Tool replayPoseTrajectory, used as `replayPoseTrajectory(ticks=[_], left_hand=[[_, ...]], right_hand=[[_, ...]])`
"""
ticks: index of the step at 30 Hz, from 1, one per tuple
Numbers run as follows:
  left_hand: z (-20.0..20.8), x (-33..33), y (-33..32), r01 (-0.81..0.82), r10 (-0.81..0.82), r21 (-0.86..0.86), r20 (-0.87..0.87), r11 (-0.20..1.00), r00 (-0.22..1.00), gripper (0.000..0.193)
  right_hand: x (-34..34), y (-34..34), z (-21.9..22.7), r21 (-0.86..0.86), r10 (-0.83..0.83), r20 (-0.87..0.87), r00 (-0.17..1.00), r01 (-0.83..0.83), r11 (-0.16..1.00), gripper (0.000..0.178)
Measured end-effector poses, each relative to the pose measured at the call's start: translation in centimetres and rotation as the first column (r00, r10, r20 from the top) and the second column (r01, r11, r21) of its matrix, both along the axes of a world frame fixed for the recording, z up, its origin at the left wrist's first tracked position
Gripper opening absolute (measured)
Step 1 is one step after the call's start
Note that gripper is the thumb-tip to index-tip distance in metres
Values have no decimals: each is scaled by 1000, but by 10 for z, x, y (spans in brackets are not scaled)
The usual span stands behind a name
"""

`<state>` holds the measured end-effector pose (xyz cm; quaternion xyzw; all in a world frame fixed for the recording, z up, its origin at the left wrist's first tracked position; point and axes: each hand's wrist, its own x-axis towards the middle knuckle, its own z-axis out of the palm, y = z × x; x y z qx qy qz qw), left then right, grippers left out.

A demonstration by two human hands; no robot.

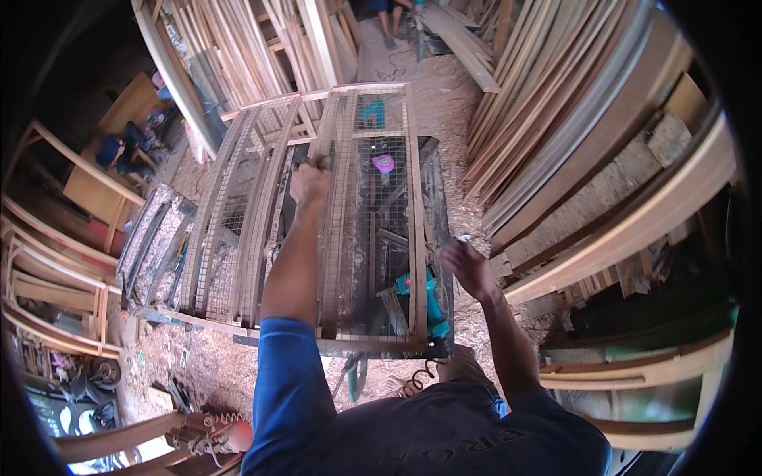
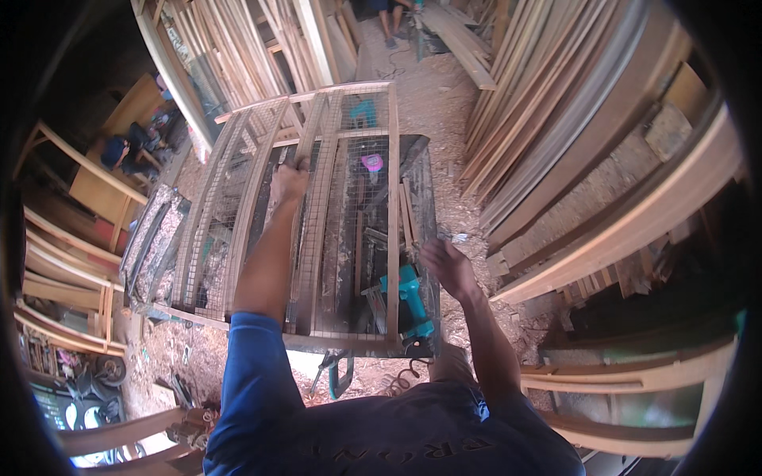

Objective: The person assembles a wooden frame with wire mesh by cutting a wooden strip to size, positioning it on the frame, and securing it with a pneumatic nail gun. The person repeats this process for additional strips, adjusting the frame as needed.

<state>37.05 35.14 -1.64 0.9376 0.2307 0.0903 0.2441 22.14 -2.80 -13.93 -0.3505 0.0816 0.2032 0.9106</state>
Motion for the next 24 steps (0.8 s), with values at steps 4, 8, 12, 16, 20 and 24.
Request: replayPoseTrajectory(ticks=[4,8,12,16,20,24], left_hand=[[-21,23,-7,-2,-8,63,161,998,987,39],[-31,43,-11,-31,9,102,209,994,978,22],[-33,54,-16,-48,32,164,102,985,994,16],[-28,56,-23,-99,65,230,149,968,987,23],[-22,61,-24,-93,58,152,221,984,974,24],[-21,70,-22,-85,49,113,287,990,957,24]], right_hand=[[120,58,1,152,160,54,986,-167,974,56],[178,92,-2,294,215,-19,976,-200,934,52],[213,121,-2,394,311,-30,950,-275,877,61],[250,166,7,467,273,186,944,-329,821,78],[268,170,23,438,374,230,899,-438,785,106],[284,147,36,614,252,182,950,-310,726,135]])
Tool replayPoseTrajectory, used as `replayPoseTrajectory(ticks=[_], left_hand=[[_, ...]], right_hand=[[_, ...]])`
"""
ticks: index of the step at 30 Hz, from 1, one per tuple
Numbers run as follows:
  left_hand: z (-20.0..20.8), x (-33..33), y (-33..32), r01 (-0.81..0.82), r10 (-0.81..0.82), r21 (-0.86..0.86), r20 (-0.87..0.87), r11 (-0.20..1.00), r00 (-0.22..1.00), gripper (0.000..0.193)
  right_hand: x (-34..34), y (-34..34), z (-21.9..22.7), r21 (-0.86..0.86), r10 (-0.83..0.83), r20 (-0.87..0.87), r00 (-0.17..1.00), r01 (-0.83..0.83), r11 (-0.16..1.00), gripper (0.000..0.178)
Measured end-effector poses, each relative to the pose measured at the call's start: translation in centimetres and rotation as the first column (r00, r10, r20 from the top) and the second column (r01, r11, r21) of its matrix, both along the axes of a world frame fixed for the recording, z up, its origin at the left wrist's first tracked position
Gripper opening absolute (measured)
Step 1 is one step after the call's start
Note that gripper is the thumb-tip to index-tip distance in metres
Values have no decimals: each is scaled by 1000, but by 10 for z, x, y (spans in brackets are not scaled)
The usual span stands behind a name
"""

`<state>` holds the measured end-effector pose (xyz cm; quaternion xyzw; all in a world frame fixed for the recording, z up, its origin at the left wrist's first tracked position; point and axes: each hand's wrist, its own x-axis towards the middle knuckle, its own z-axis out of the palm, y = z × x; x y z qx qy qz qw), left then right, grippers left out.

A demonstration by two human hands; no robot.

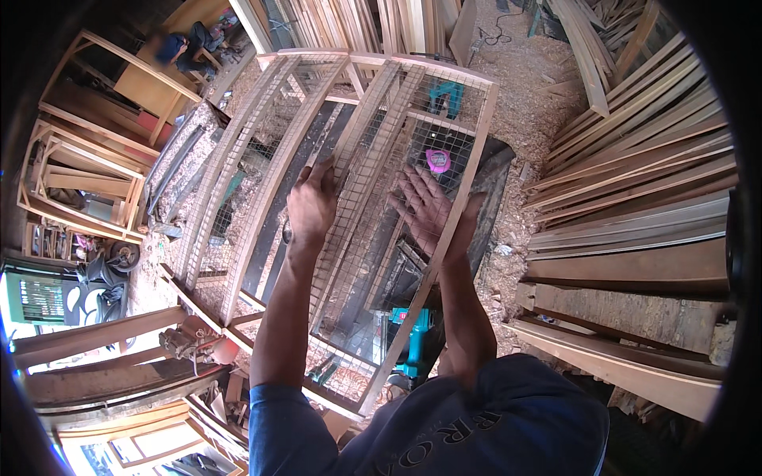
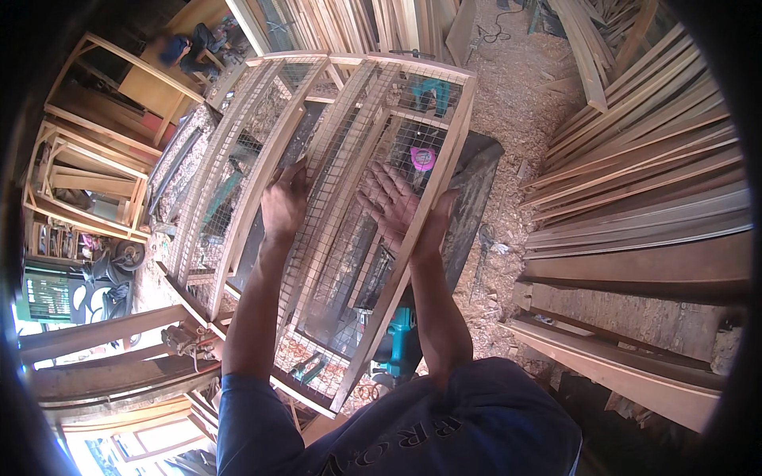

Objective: The person assembles a wooden frame with wire mesh by cutting a wooden strip to size, positioning it on the frame, and securing it with a pneumatic nail gun. The person repeats this process for additional strips, adjusting the frame as needed.

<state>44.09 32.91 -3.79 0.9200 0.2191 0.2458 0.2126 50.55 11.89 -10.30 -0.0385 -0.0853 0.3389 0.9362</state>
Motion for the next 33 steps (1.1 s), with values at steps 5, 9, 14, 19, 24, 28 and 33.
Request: replayPoseTrajectory(ticks=[5,9,14,19,24,28,33], left_hand=[[1,-2,-2,-4,4,-45,-7,999,1000,25],[1,-2,1,19,-19,5,-5,1000,1000,25],[-2,0,6,29,-29,-2,-37,1000,999,27],[1,-1,0,24,-23,4,-48,1000,999,28],[-17,0,8,70,-71,34,39,997,997,29],[-46,0,16,165,-167,-66,-26,984,986,27],[-9,11,-28,359,-304,305,-213,882,928,49]], right_hand=[[12,-6,10,-146,77,124,989,-59,988,136],[11,-8,13,-167,93,87,992,-77,983,133],[15,-18,12,-167,190,123,974,-168,972,134],[17,-25,-1,-102,178,98,979,-168,980,124],[4,-70,-32,-261,-60,-252,966,-8,965,71],[-19,-180,-37,-672,-251,-291,923,-10,741,29],[-111,-329,63,-544,-203,758,620,772,328,25]])
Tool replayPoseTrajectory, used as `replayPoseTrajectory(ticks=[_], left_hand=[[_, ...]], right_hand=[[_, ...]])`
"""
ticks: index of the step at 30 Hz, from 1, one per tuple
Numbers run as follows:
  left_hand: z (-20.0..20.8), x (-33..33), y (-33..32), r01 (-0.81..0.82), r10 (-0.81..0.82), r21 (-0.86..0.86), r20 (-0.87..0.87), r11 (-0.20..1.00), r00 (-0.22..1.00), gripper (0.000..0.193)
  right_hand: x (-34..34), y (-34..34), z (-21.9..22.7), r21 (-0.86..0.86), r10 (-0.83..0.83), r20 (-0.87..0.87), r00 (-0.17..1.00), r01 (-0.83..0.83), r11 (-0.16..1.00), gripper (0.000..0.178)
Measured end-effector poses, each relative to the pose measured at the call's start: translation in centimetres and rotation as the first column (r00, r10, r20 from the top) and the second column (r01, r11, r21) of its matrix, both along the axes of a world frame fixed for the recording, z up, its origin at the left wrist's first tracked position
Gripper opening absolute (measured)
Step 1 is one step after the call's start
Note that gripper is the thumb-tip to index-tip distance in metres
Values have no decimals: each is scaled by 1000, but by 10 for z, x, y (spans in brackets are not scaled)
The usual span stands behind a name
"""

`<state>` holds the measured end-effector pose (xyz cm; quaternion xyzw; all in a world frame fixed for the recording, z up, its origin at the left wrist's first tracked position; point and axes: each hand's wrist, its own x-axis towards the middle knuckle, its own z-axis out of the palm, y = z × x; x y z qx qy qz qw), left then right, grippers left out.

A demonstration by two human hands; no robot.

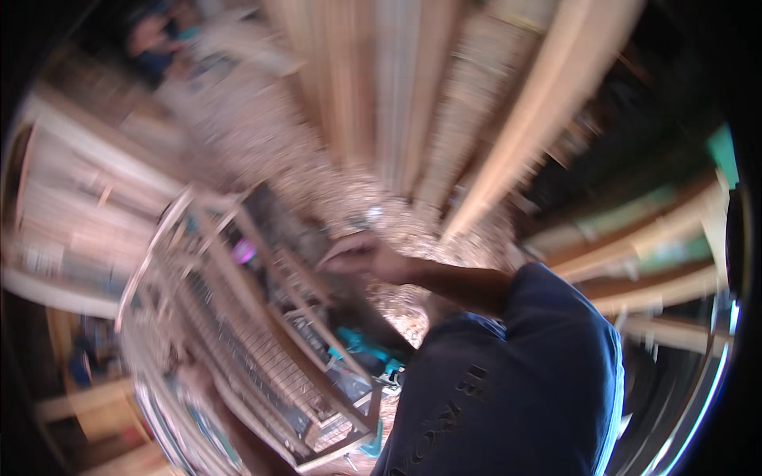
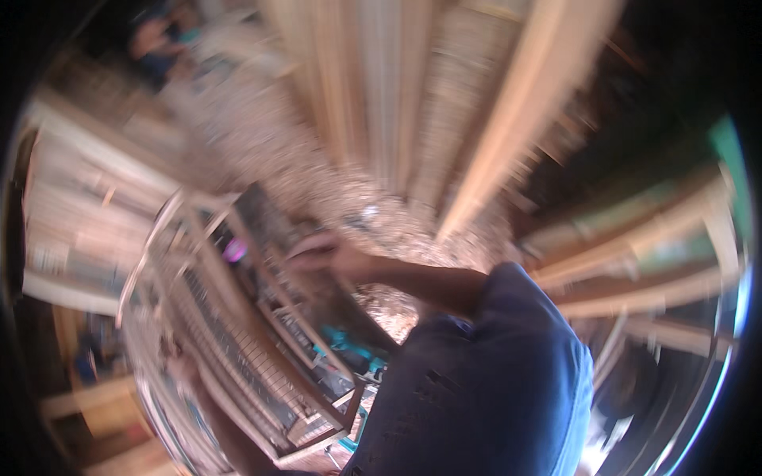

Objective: The person assembles a wooden frame with wire mesh by cutting a wooden strip to size, positioning it on the frame, and securing it with a pneumatic nail gun. The person repeats this process for additional strips, adjusting the frame as needed.

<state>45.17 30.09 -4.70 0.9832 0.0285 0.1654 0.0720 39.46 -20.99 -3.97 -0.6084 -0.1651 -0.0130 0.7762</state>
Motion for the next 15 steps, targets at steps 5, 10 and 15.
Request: replayPoseTrajectory(ticks=[5,10,15], left_hand=[[117,-63,-113,283,-289,-126,-31,951,957,46],[176,-223,-219,600,-617,-256,19,758,787,36],[185,-391,-254,814,-826,-146,-142,562,545,41]], right_hand=[[-185,-33,154,247,-332,833,442,240,939,19],[-338,-39,192,372,-553,824,121,621,690,5],[-455,-75,138,257,-306,951,-51,681,685,22]])
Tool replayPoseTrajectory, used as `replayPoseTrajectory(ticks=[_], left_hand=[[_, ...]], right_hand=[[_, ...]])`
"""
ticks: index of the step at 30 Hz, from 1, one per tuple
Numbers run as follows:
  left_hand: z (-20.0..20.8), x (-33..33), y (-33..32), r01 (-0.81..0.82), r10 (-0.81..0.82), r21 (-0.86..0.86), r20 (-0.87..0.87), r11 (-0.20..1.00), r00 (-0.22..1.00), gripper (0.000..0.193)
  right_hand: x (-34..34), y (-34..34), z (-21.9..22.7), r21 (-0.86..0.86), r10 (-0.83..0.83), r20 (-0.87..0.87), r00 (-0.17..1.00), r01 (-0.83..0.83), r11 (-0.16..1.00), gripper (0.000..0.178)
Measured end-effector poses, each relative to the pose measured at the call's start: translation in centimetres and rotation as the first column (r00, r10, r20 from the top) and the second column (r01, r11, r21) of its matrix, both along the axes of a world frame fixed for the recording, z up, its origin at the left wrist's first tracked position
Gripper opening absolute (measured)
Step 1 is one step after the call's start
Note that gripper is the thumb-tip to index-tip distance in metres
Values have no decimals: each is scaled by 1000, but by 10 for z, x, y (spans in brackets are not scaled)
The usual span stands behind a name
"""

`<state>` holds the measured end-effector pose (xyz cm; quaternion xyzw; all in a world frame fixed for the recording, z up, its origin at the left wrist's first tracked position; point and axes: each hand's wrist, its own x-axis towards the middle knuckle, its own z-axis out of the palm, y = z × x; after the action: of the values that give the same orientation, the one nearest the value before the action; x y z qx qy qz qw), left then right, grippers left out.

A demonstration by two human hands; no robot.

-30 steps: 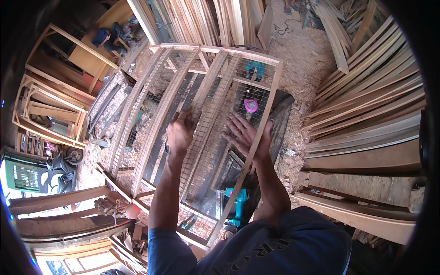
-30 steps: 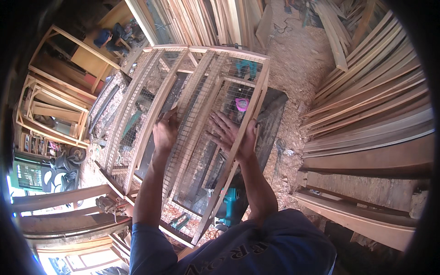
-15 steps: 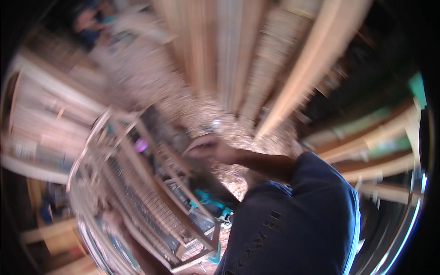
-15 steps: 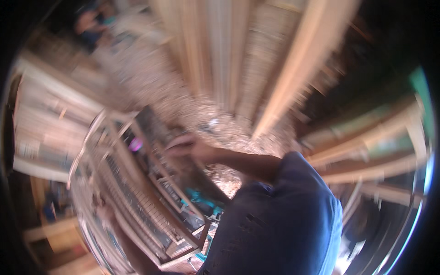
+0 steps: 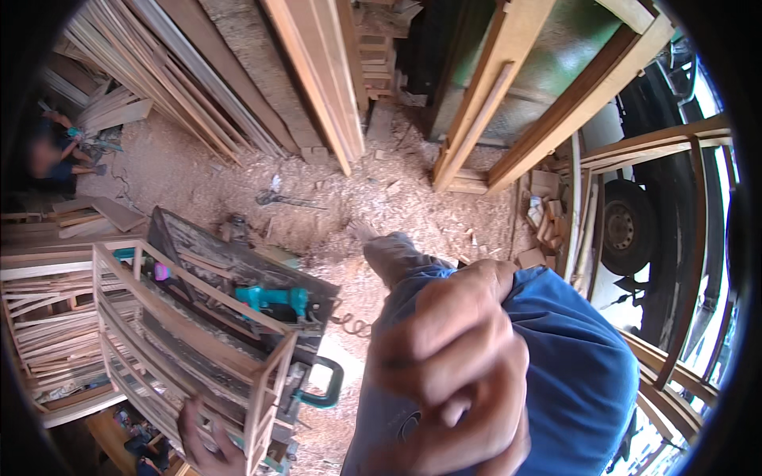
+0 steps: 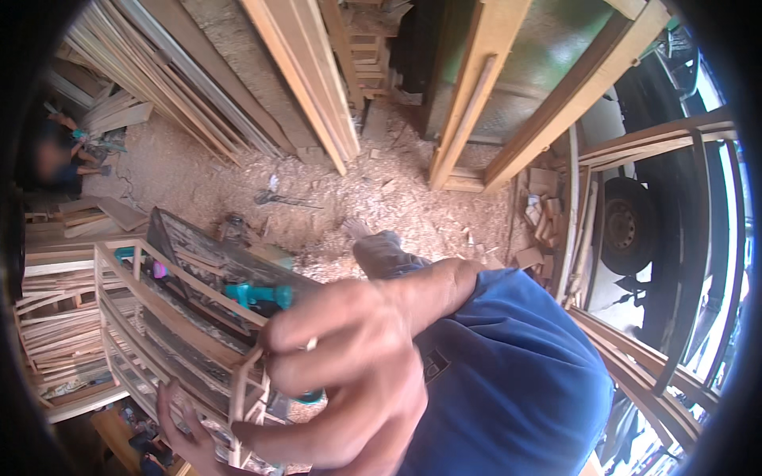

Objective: The person assembles a wooden frame with wire mesh by cutting a wooden strip to size, positioning it on the frame, and securing it with a pneumatic nail gun. The person repeats this process for additional strips, adjusting the frame as needed.

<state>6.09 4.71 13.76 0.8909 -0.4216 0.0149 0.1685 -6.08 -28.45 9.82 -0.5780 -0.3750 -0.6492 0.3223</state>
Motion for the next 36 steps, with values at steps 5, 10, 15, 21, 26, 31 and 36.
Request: replayPoseTrajectory(ticks=[5,10,15,21,26,31,36], left_hand=[[-54,-142,-13,-63,-156,-427,-459,902,874,30],[-148,-257,-29,-634,199,-162,-866,756,459,30],[-224,-307,-59,-822,545,-9,-744,569,386,27],[-283,-331,-66,-714,467,-199,-635,671,615,20],[-327,-373,-99,-623,321,-199,-716,757,620,14],[-382,-420,-125,-617,251,-179,-800,766,545,25],[-448,-475,-114,-845,-251,-45,-962,533,-107,46]], right_hand=[[-82,-124,-82,-56,-604,-611,511,734,677,29],[-129,-334,-193,167,-254,-951,174,985,49,62],[-179,-453,-272,-651,-308,-683,-663,743,-156,56],[-226,-426,-296,-158,-330,-939,-94,973,171,48],[-248,-329,-286,-22,-356,-915,192,856,517,36],[-264,-151,-269,-46,-41,-999,-24,265,963,27],[-285,38,-200,-139,-93,-988,124,-440,887,15]])
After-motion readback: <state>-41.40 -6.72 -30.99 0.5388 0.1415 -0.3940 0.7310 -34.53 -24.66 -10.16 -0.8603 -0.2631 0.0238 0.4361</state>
